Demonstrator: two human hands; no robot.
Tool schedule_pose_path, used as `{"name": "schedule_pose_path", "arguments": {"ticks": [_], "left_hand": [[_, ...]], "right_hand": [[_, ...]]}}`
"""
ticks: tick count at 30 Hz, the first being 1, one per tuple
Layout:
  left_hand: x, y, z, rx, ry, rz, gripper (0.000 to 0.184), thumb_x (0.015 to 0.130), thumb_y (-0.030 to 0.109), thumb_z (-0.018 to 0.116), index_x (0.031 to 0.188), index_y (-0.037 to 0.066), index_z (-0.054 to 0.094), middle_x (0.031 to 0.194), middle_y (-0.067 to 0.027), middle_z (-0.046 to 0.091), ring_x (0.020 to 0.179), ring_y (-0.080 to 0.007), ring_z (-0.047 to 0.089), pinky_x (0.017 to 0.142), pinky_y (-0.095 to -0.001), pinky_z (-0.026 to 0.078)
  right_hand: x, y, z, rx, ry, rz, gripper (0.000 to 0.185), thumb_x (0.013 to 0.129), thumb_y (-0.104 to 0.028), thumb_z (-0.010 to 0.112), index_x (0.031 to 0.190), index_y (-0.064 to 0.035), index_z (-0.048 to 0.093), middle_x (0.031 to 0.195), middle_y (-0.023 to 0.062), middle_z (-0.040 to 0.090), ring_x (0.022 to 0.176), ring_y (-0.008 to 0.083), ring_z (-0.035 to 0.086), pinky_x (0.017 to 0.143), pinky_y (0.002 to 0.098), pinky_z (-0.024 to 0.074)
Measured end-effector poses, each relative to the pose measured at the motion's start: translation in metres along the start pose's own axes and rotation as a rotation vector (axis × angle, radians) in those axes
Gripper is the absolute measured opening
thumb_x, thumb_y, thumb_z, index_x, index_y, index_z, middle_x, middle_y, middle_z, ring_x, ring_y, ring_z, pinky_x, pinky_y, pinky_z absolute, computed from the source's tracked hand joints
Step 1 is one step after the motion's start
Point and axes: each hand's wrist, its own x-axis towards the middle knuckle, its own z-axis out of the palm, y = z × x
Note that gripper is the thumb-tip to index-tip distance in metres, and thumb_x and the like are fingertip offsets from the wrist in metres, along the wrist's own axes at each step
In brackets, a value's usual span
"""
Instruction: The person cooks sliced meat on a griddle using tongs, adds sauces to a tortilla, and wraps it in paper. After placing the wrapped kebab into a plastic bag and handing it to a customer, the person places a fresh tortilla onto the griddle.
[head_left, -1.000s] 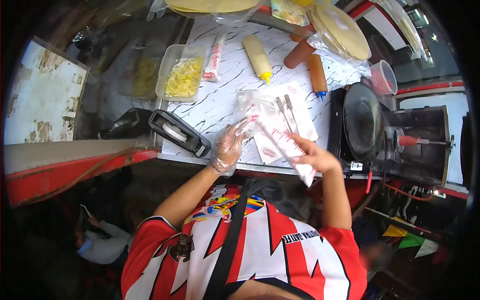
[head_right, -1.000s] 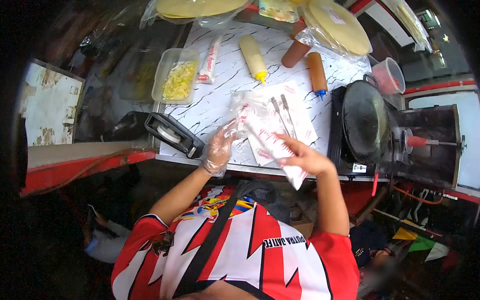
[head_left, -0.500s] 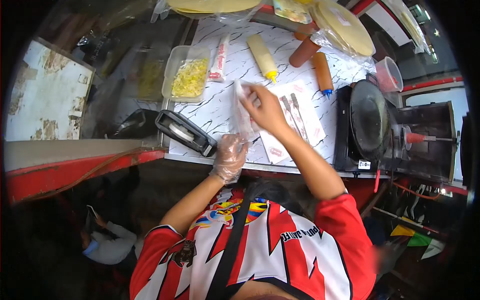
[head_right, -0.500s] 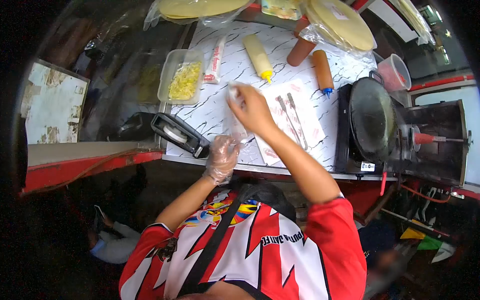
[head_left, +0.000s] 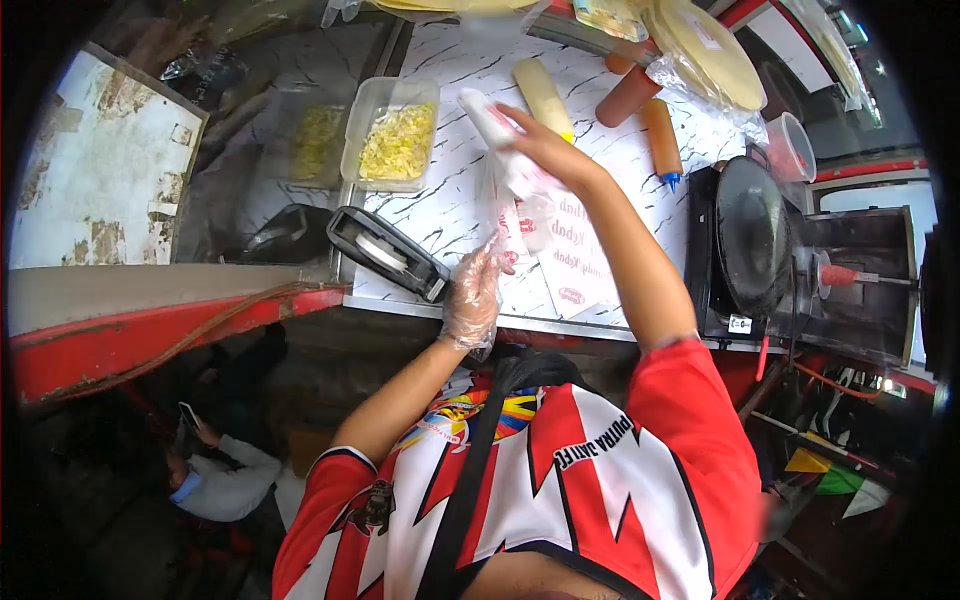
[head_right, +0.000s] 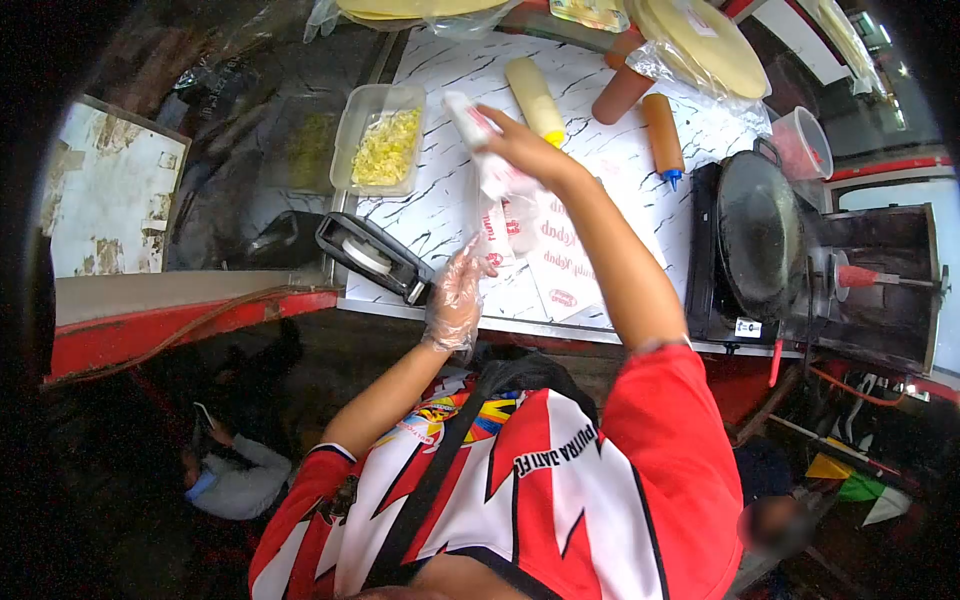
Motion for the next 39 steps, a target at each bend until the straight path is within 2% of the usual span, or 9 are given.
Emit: {"name": "schedule_pose_path", "arguments": {"ticks": [6,12,15,19,21,23,29,33,39], "left_hand": [[0.013,0.017,0.01,-0.054,0.136,0.034,0.044,0.106,0.002,0.044,0.15,0.002,0.048,0.116,-0.0103,0.066,0.101,-0.0123,0.062,0.094,-0.0296,0.049],[0.01,0.048,0.006,-0.025,0.039,-0.146,0.039,0.105,0.002,0.047,0.144,-0.002,0.054,0.129,-0.0126,0.065,0.115,-0.0158,0.06,0.1,-0.0308,0.048],[0.012,0.028,0.027,-0.41,0.211,-0.069,0.038,0.104,0.002,0.05,0.141,-0.002,0.056,0.127,-0.01,0.066,0.115,-0.0129,0.059,0.102,-0.0293,0.047],[0.043,0.015,0.024,-0.462,0.226,0.004,0.039,0.103,0.001,0.054,0.141,0.003,0.052,0.121,-0.0056,0.061,0.106,-0.0106,0.057,0.094,-0.0277,0.049],[0.064,0.064,0.01,-0.601,0.084,-0.072,0.033,0.103,0.002,0.055,0.136,0.006,0.053,0.113,-0.0023,0.057,0.097,-0.0093,0.054,0.083,-0.0284,0.049],[0.096,0.101,0.004,-0.438,0.181,-0.032,0.029,0.099,0.003,0.059,0.127,0.009,0.055,0.096,-0.0002,0.054,0.086,-0.0099,0.051,0.075,-0.0302,0.048],[0.1,0.244,-0.009,0.329,0.2,0.322,0.028,0.092,0.007,0.06,0.12,0.009,0.057,0.076,-0.0094,0.062,0.075,-0.027,0.062,0.076,-0.0378,0.052],[0.069,0.275,0.004,0.37,0.222,0.621,0.025,0.093,0.01,0.058,0.118,0.009,0.062,0.103,-0.018,0.071,0.1,-0.0378,0.068,0.088,-0.0452,0.052],[-0.041,0.317,0.009,0.75,-0.002,0.48,0.028,0.091,0.01,0.056,0.119,0.007,0.061,0.105,-0.0207,0.069,0.102,-0.0385,0.066,0.088,-0.0462,0.051]], "right_hand": [[-0.189,0.043,-0.009,0.188,-0.308,0.113,0.094,0.079,-0.009,0.071,0.162,-0.0101,0.029,0.163,0.0158,0.035,0.15,0.0247,0.032,0.122,0.0353,0.0239],[-0.129,0.076,0.042,0.269,0.072,0.151,0.075,0.096,-0.023,0.064,0.16,-0.002,0.03,0.163,0.023,0.033,0.15,0.0292,0.034,0.122,0.0344,0.0253],[-0.106,0.078,0.037,-0.028,0.238,0.024,0.069,0.102,-0.032,0.054,0.156,0.0056,0.033,0.162,0.0251,0.035,0.152,0.0318,0.031,0.125,0.0372,0.0217],[-0.123,0.076,-0.008,-1.102,0.165,-0.033,0.071,0.088,-0.01,0.055,0.154,0.0049,0.035,0.162,0.0207,0.036,0.141,0.0426,0.044,0.123,0.0454,0.0294],[-0.133,0.051,-0.031,-1.42,0.285,-0.278,0.05,0.086,-0.009,0.057,0.135,0.001,0.057,0.146,0.0132,0.054,0.12,0.039,0.056,0.101,0.0481,0.0457],[-0.123,0.013,-0.059,-1.656,0.326,-0.851,0.02,0.083,-0.005,0.058,0.103,-0.0013,0.063,0.126,0.0143,0.062,0.115,0.0356,0.057,0.097,0.0514,0.0454],[-0.147,-0.059,-0.044,-1.022,0.354,-1.149,0.018,0.073,0.01,0.059,0.088,0.0009,0.058,0.091,0.0161,0.06,0.096,0.0374,0.06,0.084,0.0468,0.0475],[-0.195,-0.064,-0.025,-0.702,0.31,-1.112,0.026,0.071,0.013,0.061,0.093,-0.0007,0.057,0.088,0.0174,0.058,0.085,0.0369,0.056,0.075,0.0424,0.0457],[-0.23,-0.065,0.028,-0.114,0.111,-1.036,0.031,0.084,0.008,0.065,0.11,-0.0015,0.051,0.104,0.0113,0.057,0.095,0.0226,0.059,0.084,0.0368,0.0488]]}}
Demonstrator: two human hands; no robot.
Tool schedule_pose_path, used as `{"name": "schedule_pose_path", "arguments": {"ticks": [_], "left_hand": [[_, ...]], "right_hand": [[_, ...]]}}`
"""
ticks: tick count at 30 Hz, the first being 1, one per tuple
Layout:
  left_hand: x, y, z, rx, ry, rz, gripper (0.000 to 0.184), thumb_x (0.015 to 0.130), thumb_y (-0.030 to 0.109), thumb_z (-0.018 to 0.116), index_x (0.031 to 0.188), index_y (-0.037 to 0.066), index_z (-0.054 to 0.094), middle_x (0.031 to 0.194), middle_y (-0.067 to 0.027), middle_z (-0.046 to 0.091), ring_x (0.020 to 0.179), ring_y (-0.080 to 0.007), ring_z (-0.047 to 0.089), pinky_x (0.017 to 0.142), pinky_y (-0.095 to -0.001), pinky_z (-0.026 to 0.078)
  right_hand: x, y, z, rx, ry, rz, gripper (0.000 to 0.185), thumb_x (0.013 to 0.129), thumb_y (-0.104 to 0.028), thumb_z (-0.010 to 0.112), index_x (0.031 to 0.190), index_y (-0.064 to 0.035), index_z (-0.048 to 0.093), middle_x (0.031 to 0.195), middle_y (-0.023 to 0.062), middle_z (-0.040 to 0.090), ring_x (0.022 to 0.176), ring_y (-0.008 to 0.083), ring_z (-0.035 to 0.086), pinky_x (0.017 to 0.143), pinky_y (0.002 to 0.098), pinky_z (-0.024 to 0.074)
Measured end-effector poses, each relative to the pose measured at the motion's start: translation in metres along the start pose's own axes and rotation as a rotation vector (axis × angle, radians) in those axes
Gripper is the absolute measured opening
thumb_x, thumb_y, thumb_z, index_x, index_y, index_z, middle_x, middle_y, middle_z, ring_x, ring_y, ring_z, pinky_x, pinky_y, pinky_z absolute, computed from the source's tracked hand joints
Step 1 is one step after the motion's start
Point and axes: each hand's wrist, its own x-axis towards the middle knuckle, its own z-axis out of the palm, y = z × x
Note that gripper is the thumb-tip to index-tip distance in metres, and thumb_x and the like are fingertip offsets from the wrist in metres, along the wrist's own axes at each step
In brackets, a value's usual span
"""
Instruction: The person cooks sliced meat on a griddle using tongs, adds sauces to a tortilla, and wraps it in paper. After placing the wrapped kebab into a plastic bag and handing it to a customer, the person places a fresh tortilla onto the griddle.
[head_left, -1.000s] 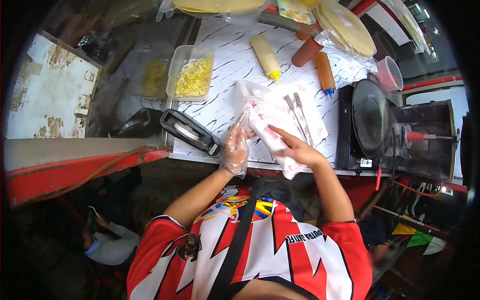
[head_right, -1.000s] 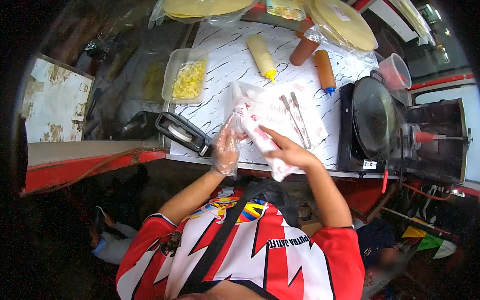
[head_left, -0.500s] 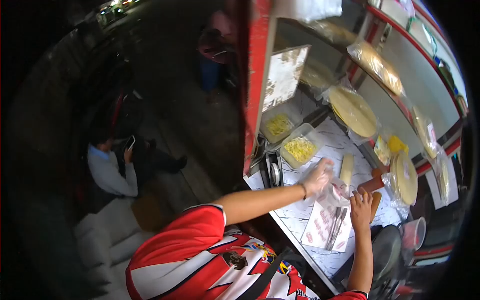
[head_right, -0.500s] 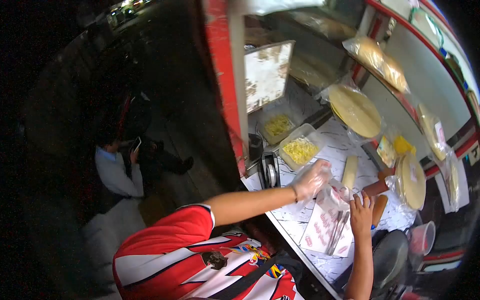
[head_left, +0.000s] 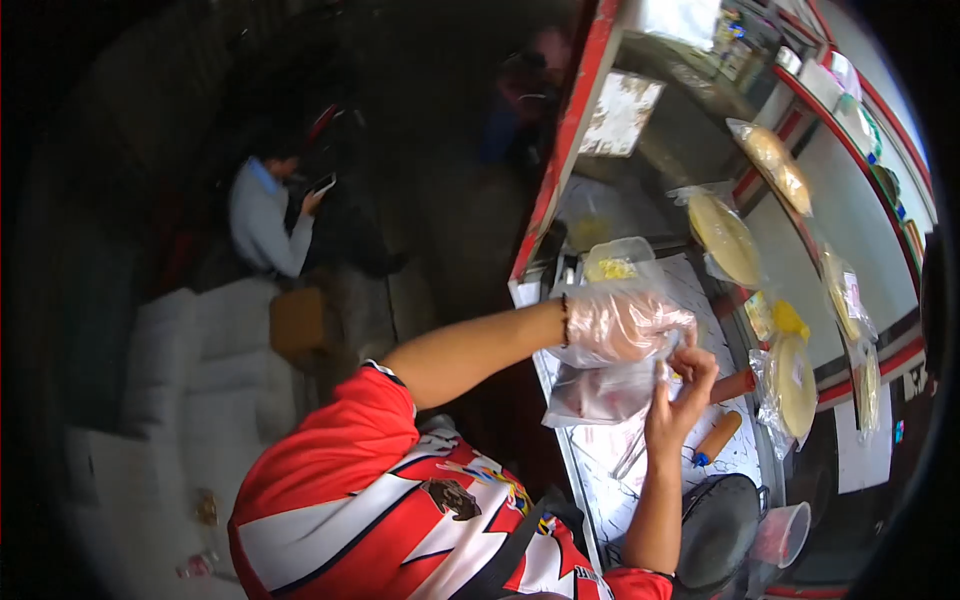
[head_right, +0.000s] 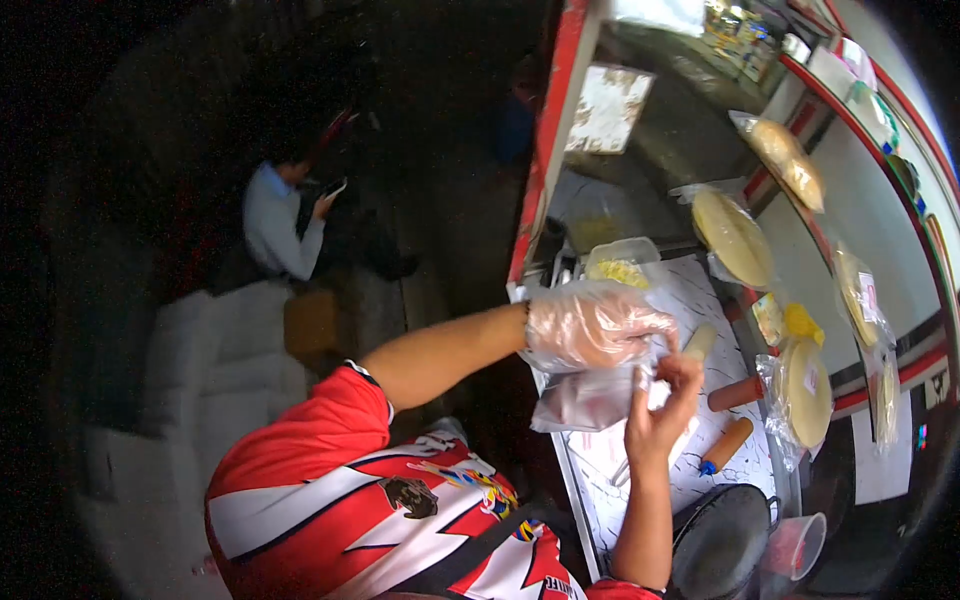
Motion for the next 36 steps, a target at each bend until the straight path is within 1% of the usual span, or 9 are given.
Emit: {"name": "schedule_pose_path", "arguments": {"ticks": [3,6,11,17,20,22,26,30,36], "left_hand": [[-0.052,0.017,-0.013,0.009,0.03,-0.038,0.029,0.09,0.012,0.058,0.118,0.009,0.062,0.095,-0.0184,0.069,0.092,-0.0376,0.068,0.081,-0.0464,0.051],[-0.102,0.034,-0.036,0.032,0.002,-0.248,0.029,0.087,0.013,0.064,0.117,0.009,0.064,0.079,-0.0099,0.067,0.075,-0.0287,0.066,0.07,-0.0404,0.05],[-0.178,0.022,-0.056,-0.029,0.172,-0.294,0.034,0.086,0.01,0.071,0.118,0.004,0.063,0.084,-0.0101,0.069,0.078,-0.0255,0.069,0.072,-0.0376,0.052],[-0.312,-0.115,-0.032,-0.901,0.984,-0.559,0.04,0.097,0.022,0.066,0.132,0.007,0.057,0.114,-0.0067,0.069,0.107,-0.0188,0.066,0.098,-0.0358,0.051],[-0.378,-0.177,0.03,-1.182,1.08,-0.826,0.033,0.097,0.028,0.064,0.125,0.011,0.062,0.11,-0.0048,0.071,0.105,-0.0125,0.066,0.092,-0.0319,0.052],[-0.369,-0.163,0.034,-1.392,0.907,-0.905,0.026,0.097,0.029,0.064,0.117,0.013,0.062,0.1,0.0005,0.068,0.098,-0.011,0.065,0.086,-0.0285,0.052],[-0.405,-0.229,0.094,-1.174,0.755,-0.542,0.027,0.099,0.028,0.063,0.119,0.012,0.058,0.108,-0.001,0.062,0.102,-0.014,0.062,0.089,-0.0306,0.052],[-0.416,-0.265,0.103,-1.848,0.907,-0.248,0.033,0.105,0.028,0.054,0.131,0.009,0.055,0.129,-0.0083,0.06,0.117,-0.0206,0.061,0.102,-0.0376,0.051],[-0.409,-0.262,0.066,-1.632,0.844,-0.195,0.025,0.108,0.028,0.048,0.122,0.01,0.06,0.117,-0.0066,0.063,0.112,-0.0185,0.061,0.099,-0.0368,0.051]], "right_hand": [[-0.015,-0.009,0.027,0.263,-0.253,0.152,0.049,0.083,0.009,0.067,0.123,-0.0038,0.041,0.122,0.0133,0.051,0.117,0.0239,0.055,0.102,0.037,0.0439],[-0.019,-0.033,0.062,0.462,-0.432,0.202,0.049,0.083,0.01,0.069,0.118,-0.0054,0.038,0.108,0.011,0.054,0.109,0.0212,0.058,0.103,0.0369,0.0431],[-0.023,-0.046,0.133,0.617,-0.649,0.291,0.046,0.084,0.013,0.062,0.117,-0.0073,0.037,0.097,0.0052,0.049,0.094,0.0147,0.052,0.093,0.0304,0.0432],[0.006,-0.051,0.23,0.541,-1.009,0.348,0.045,0.086,0.013,0.051,0.126,-0.0044,0.042,0.091,0.0081,0.055,0.081,0.0133,0.052,0.068,0.0292,0.0438],[0.006,-0.041,0.277,0.544,-1.117,0.515,0.043,0.083,0.017,0.048,0.121,-0.0028,0.046,0.093,0.0089,0.056,0.083,0.0152,0.054,0.072,0.0304,0.0458],[-0.001,-0.034,0.304,0.602,-1.112,0.411,0.042,0.082,0.019,0.043,0.117,-0.0023,0.049,0.103,0.0116,0.06,0.096,0.0158,0.06,0.085,0.0282,0.0482],[0.005,-0.041,0.334,0.525,-1.239,0.421,0.039,0.087,0.018,0.044,0.118,-0.0044,0.048,0.102,0.0069,0.059,0.091,0.0129,0.057,0.079,0.0281,0.0473],[0.012,-0.047,0.361,0.412,-1.254,0.309,0.039,0.085,0.017,0.045,0.117,-0.0032,0.051,0.1,0.0118,0.062,0.089,0.0174,0.06,0.077,0.0297,0.0472],[0.021,-0.052,0.385,0.36,-1.181,0.161,0.043,0.079,0.018,0.047,0.117,-0.0011,0.054,0.099,0.0182,0.061,0.085,0.0271,0.063,0.074,0.0322,0.0477]]}}
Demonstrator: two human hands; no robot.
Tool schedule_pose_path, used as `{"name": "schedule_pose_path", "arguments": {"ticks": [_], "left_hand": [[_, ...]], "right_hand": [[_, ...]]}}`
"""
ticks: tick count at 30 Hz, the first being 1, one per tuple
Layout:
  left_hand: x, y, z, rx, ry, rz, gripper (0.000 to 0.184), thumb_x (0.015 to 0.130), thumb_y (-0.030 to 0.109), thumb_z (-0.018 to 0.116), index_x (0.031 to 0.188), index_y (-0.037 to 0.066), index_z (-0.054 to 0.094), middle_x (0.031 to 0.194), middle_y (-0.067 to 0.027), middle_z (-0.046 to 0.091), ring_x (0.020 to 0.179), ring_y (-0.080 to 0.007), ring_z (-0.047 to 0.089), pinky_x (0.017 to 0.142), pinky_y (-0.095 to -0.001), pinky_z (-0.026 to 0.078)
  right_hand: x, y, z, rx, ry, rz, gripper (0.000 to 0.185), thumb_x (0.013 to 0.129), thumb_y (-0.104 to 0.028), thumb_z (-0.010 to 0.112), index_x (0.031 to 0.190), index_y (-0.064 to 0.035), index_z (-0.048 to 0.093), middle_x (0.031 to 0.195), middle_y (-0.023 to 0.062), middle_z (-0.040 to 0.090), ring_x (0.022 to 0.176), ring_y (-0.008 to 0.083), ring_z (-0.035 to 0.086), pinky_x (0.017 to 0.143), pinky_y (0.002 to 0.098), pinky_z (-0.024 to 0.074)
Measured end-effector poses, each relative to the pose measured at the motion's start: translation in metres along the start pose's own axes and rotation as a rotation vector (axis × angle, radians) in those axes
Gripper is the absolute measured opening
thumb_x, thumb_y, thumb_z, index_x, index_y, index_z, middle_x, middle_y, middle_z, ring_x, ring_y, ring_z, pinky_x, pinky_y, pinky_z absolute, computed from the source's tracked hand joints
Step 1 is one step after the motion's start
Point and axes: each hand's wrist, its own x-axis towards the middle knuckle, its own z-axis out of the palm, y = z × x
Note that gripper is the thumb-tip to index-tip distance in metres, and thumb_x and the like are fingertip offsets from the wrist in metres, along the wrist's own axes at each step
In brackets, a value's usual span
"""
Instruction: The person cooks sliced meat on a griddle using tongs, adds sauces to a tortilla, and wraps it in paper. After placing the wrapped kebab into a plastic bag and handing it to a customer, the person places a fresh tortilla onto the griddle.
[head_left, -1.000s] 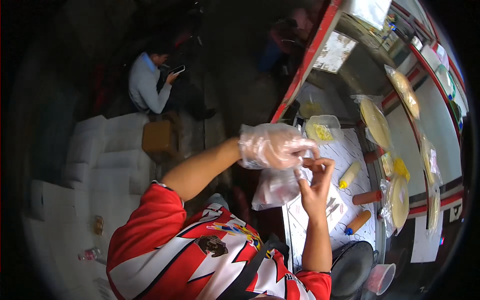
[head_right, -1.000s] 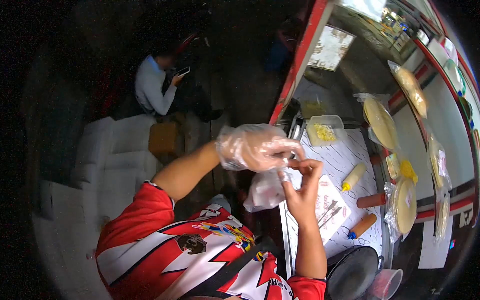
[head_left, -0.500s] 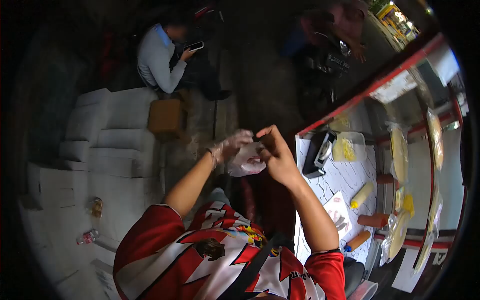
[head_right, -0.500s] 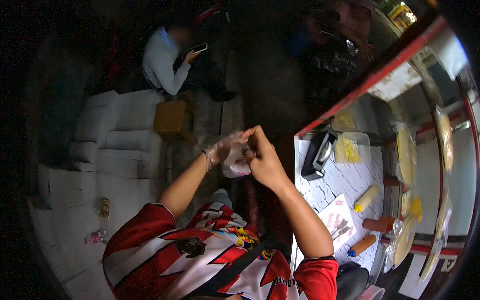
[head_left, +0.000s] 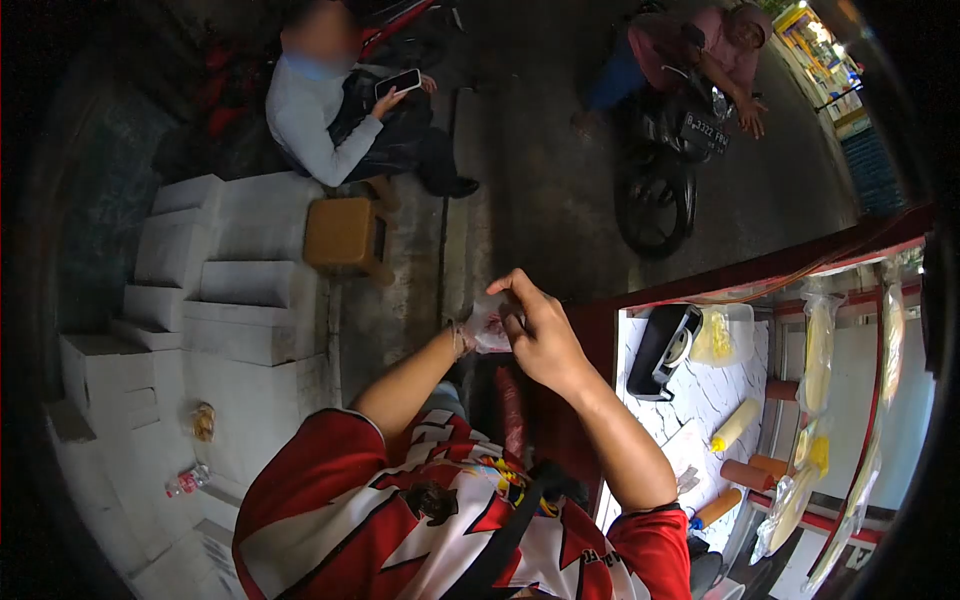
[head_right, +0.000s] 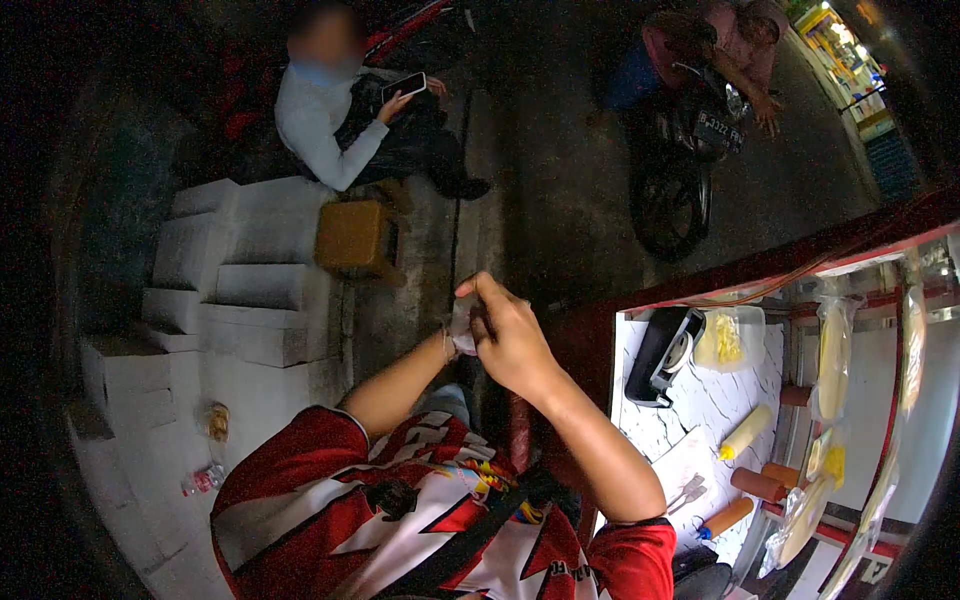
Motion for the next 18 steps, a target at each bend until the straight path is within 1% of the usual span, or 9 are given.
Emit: {"name": "schedule_pose_path", "arguments": {"ticks": [2,4,5,7,9,11,14,15,18], "left_hand": [[0.008,0.003,-0.011,-0.162,-0.07,0.027,0.026,0.109,0.029,0.047,0.123,0.012,0.06,0.118,-0.0063,0.063,0.112,-0.0181,0.06,0.1,-0.0368,0.051],[0.022,0.018,0.012,-0.006,0.091,0.054,0.025,0.108,0.03,0.049,0.125,0.013,0.058,0.119,-0.0058,0.063,0.114,-0.0179,0.059,0.101,-0.0366,0.049],[0.022,0.023,0.032,0.258,0.294,0.07,0.024,0.108,0.029,0.05,0.126,0.014,0.057,0.12,-0.0055,0.062,0.115,-0.0179,0.058,0.102,-0.0365,0.049],[0.025,0.026,0.01,0.266,0.261,0.071,0.036,0.1,0.022,0.06,0.134,0.014,0.051,0.13,-0.0056,0.057,0.125,-0.019,0.053,0.108,-0.038,0.045],[0.03,0.029,-0.013,0.148,0.142,0.093,0.056,0.092,0.016,0.07,0.142,0.014,0.045,0.14,-0.0058,0.051,0.135,-0.02,0.048,0.114,-0.0395,0.04],[0.034,0.031,-0.011,0.106,0.162,0.103,0.046,0.097,0.016,0.064,0.14,0.013,0.046,0.138,-0.0057,0.052,0.133,-0.0203,0.049,0.113,-0.0389,0.041],[0.029,0.061,0.083,0.915,0.392,0.168,0.037,0.101,0.016,0.059,0.136,0.013,0.048,0.133,-0.0052,0.054,0.128,-0.0204,0.052,0.11,-0.0385,0.042],[0.03,0.058,0.077,1.052,0.393,0.198,0.036,0.101,0.016,0.059,0.136,0.013,0.048,0.131,-0.0053,0.054,0.127,-0.0206,0.052,0.11,-0.0383,0.042],[0.033,0.053,0.064,1.21,0.388,0.236,0.035,0.102,0.017,0.057,0.136,0.013,0.047,0.13,-0.0052,0.054,0.126,-0.0206,0.053,0.11,-0.0381,0.042]], "right_hand": [[0.008,-0.003,-0.002,-0.087,0.005,-0.074,0.047,0.075,0.019,0.049,0.117,-0.0014,0.054,0.101,0.0188,0.06,0.087,0.0334,0.064,0.074,0.0342,0.0492],[0.016,-0.012,-0.009,-0.232,0.014,-0.152,0.051,0.071,0.019,0.053,0.118,-0.0016,0.054,0.103,0.0193,0.06,0.09,0.0393,0.064,0.075,0.0373,0.0504],[0.019,-0.017,-0.011,-0.327,0.015,-0.181,0.053,0.069,0.018,0.055,0.118,-0.0017,0.054,0.104,0.0196,0.06,0.091,0.0421,0.063,0.076,0.0394,0.0508],[0.026,-0.025,-0.014,-0.517,0.017,-0.222,0.055,0.066,0.014,0.062,0.119,-0.0031,0.054,0.105,0.0196,0.058,0.096,0.0454,0.061,0.081,0.0489,0.0486],[0.029,-0.027,-0.013,-0.601,0.047,-0.259,0.055,0.068,0.012,0.063,0.119,-0.0041,0.055,0.105,0.0183,0.059,0.096,0.0433,0.061,0.082,0.0482,0.0467],[0.032,-0.027,-0.012,-0.68,0.07,-0.302,0.051,0.072,0.005,0.066,0.12,-0.0068,0.056,0.104,0.0151,0.059,0.096,0.0386,0.062,0.082,0.0446,0.0444],[0.028,-0.029,-0.009,-0.783,0.079,-0.423,0.045,0.075,0.0,0.067,0.118,-0.0085,0.057,0.101,0.0131,0.059,0.094,0.0353,0.063,0.081,0.0424,0.0442],[0.025,-0.035,-0.01,-0.887,0.096,-0.528,0.032,0.08,-0.011,0.066,0.112,-0.0129,0.06,0.098,0.0086,0.058,0.091,0.0283,0.064,0.081,0.0402,0.0443],[0.016,-0.042,-0.011,-0.978,-0.031,-0.708,0.023,0.082,-0.017,0.065,0.105,-0.0174,0.062,0.096,0.0046,0.058,0.087,0.0211,0.064,0.08,0.0371,0.0444]]}}
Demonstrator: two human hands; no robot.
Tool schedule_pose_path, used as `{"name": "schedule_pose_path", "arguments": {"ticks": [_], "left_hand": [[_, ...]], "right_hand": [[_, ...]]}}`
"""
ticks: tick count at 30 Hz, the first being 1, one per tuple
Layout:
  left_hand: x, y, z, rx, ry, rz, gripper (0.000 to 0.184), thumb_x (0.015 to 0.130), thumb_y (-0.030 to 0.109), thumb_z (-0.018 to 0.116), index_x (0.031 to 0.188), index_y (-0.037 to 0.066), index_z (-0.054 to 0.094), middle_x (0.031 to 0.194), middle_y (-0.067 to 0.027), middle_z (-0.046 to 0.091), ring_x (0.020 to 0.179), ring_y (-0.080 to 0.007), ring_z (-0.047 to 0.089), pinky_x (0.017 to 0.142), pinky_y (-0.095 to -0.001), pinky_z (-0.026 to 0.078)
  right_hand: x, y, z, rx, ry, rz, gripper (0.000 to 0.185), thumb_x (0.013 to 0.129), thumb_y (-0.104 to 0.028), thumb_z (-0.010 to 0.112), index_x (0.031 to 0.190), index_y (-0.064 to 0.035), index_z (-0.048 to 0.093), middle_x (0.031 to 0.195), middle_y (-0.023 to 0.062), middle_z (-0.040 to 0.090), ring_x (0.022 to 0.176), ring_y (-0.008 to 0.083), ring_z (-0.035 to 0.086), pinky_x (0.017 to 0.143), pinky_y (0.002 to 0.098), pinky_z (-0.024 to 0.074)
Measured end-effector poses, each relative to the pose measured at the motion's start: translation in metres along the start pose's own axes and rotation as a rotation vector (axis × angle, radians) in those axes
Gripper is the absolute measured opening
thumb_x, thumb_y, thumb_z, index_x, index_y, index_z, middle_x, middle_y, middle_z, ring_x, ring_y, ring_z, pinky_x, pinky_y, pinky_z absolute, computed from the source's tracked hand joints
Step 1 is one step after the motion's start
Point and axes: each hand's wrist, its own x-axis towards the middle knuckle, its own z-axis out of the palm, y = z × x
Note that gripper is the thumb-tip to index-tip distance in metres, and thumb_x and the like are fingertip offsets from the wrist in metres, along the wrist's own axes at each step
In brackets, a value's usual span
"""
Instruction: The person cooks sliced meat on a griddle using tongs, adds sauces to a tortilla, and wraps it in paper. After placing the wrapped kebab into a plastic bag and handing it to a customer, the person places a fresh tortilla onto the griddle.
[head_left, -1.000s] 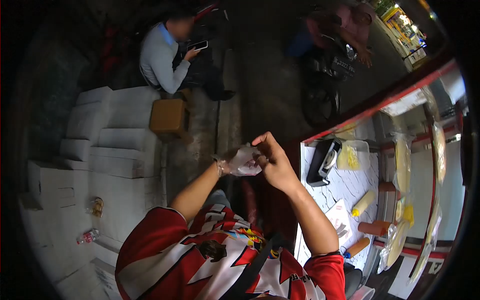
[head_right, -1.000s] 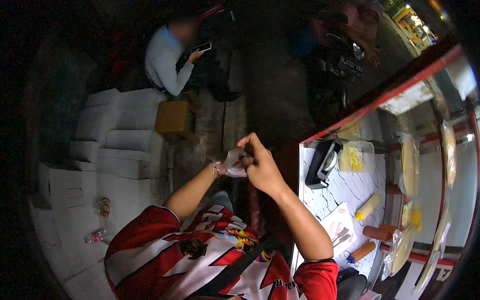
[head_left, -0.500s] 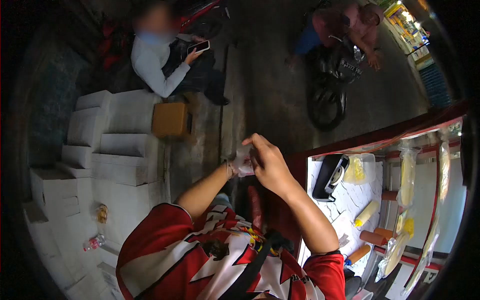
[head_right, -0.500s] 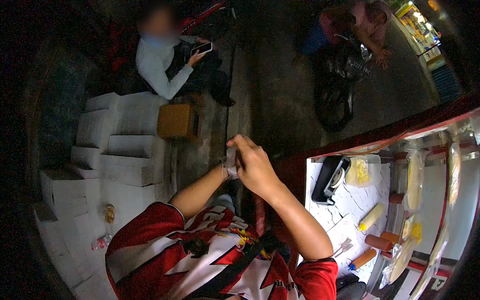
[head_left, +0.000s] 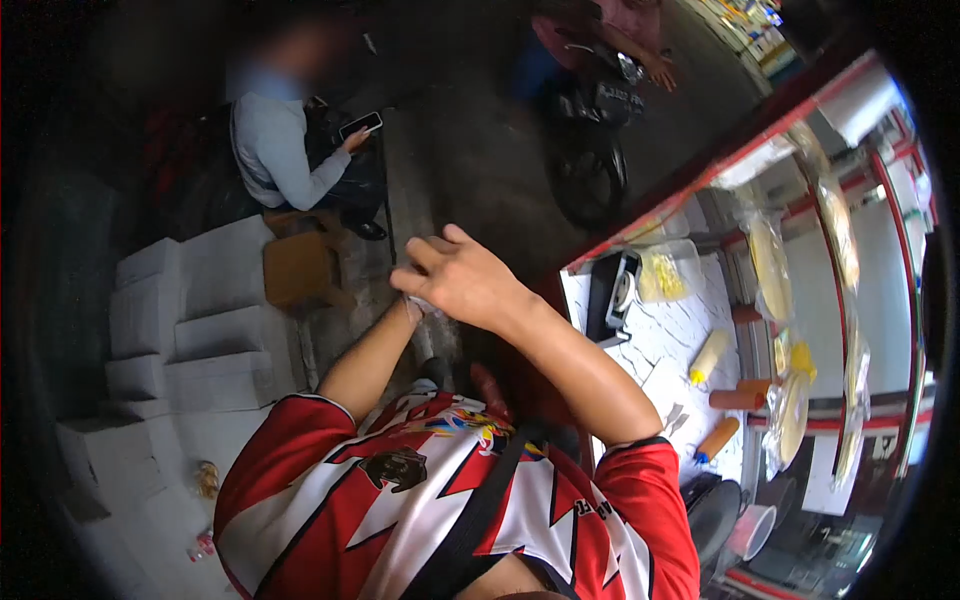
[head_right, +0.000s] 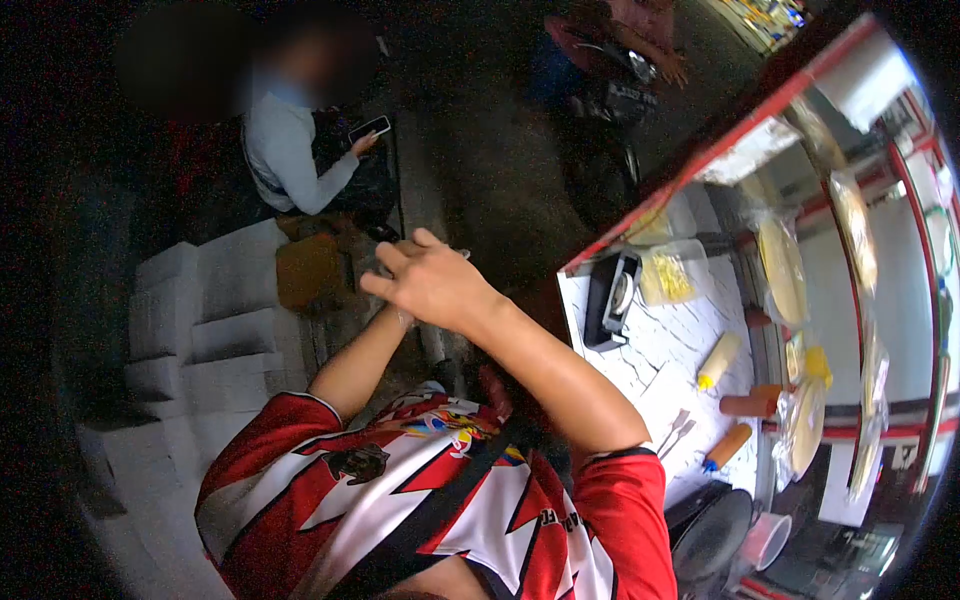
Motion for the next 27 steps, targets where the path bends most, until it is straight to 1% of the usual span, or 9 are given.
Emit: {"name": "schedule_pose_path", "arguments": {"ticks": [1,4,8,14,17,20,21,25,27], "left_hand": [[0.002,-0.001,-0.001,-0.023,-0.002,-0.009,0.035,0.102,0.017,0.057,0.136,0.013,0.047,0.13,-0.0052,0.054,0.126,-0.0206,0.053,0.11,-0.0381,0.042],[0.006,0.001,0.004,-0.092,0.005,-0.025,0.035,0.103,0.018,0.055,0.137,0.014,0.046,0.131,-0.0051,0.054,0.126,-0.0205,0.053,0.109,-0.038,0.042],[0.008,0.001,0.017,-0.172,0.027,-0.035,0.035,0.104,0.02,0.054,0.137,0.014,0.045,0.131,-0.0049,0.053,0.126,-0.0204,0.053,0.109,-0.0378,0.043],[0.013,0.0,0.033,-0.261,0.045,-0.032,0.035,0.105,0.022,0.051,0.139,0.014,0.044,0.132,-0.0047,0.053,0.126,-0.0201,0.053,0.108,-0.0376,0.043],[0.013,0.001,0.039,-0.273,0.048,-0.022,0.035,0.106,0.024,0.05,0.139,0.014,0.044,0.133,-0.0046,0.053,0.127,-0.02,0.053,0.108,-0.0375,0.043],[0.014,0.0,0.042,-0.254,0.049,-0.002,0.036,0.106,0.025,0.049,0.14,0.014,0.043,0.133,-0.0045,0.053,0.127,-0.0199,0.053,0.108,-0.0374,0.044],[0.015,-0.001,0.041,-0.246,0.046,0.006,0.036,0.107,0.025,0.048,0.14,0.015,0.043,0.133,-0.0044,0.053,0.127,-0.0199,0.053,0.108,-0.0374,0.044],[0.017,-0.005,0.033,-0.193,0.032,0.053,0.036,0.107,0.027,0.046,0.141,0.015,0.042,0.134,-0.0043,0.052,0.127,-0.0197,0.052,0.107,-0.0373,0.044],[0.021,-0.007,0.027,-0.162,0.028,0.089,0.036,0.108,0.028,0.045,0.141,0.015,0.042,0.134,-0.0042,0.052,0.127,-0.0197,0.052,0.107,-0.0372,0.044]], "right_hand": [[-0.002,-0.004,-0.005,-0.068,0.065,-0.054,0.019,0.081,-0.021,0.064,0.1,-0.0204,0.063,0.095,0.0024,0.056,0.084,0.0173,0.063,0.078,0.0342,0.0447],[-0.008,-0.006,-0.007,-0.11,0.107,-0.062,0.019,0.08,-0.021,0.064,0.099,-0.0206,0.063,0.094,0.0028,0.056,0.084,0.0178,0.064,0.077,0.0328,0.0453],[-0.019,-0.006,-0.013,-0.145,0.097,0.004,0.022,0.084,-0.022,0.06,0.105,-0.0208,0.066,0.097,0.0041,0.06,0.089,0.019,0.066,0.081,0.035,0.0481],[-0.038,-0.008,-0.014,-0.099,0.141,0.116,0.024,0.079,-0.019,0.065,0.104,-0.0183,0.064,0.098,0.0042,0.058,0.085,0.0204,0.063,0.077,0.0356,0.0481],[-0.042,-0.006,-0.014,-0.05,0.129,0.143,0.026,0.078,-0.016,0.067,0.103,-0.0163,0.063,0.098,0.0068,0.057,0.085,0.0238,0.063,0.076,0.0368,0.0485],[-0.038,0.003,-0.009,0.006,0.166,0.259,0.031,0.075,-0.011,0.068,0.105,-0.0138,0.06,0.098,0.0101,0.056,0.085,0.0291,0.062,0.075,0.0383,0.0487],[-0.035,0.008,-0.004,0.103,0.155,0.367,0.041,0.074,-0.003,0.069,0.113,-0.0102,0.058,0.101,0.0143,0.057,0.088,0.0365,0.063,0.076,0.0439,0.0506],[-0.013,0.029,0.015,0.355,0.242,0.517,0.053,0.073,0.006,0.068,0.123,-0.0061,0.054,0.104,0.0193,0.059,0.095,0.0453,0.063,0.078,0.0515,0.0519],[-0.003,0.035,0.022,0.381,0.295,0.511,0.054,0.073,0.005,0.069,0.124,-0.0056,0.052,0.105,0.0202,0.06,0.095,0.0457,0.063,0.078,0.051,0.0521]]}}
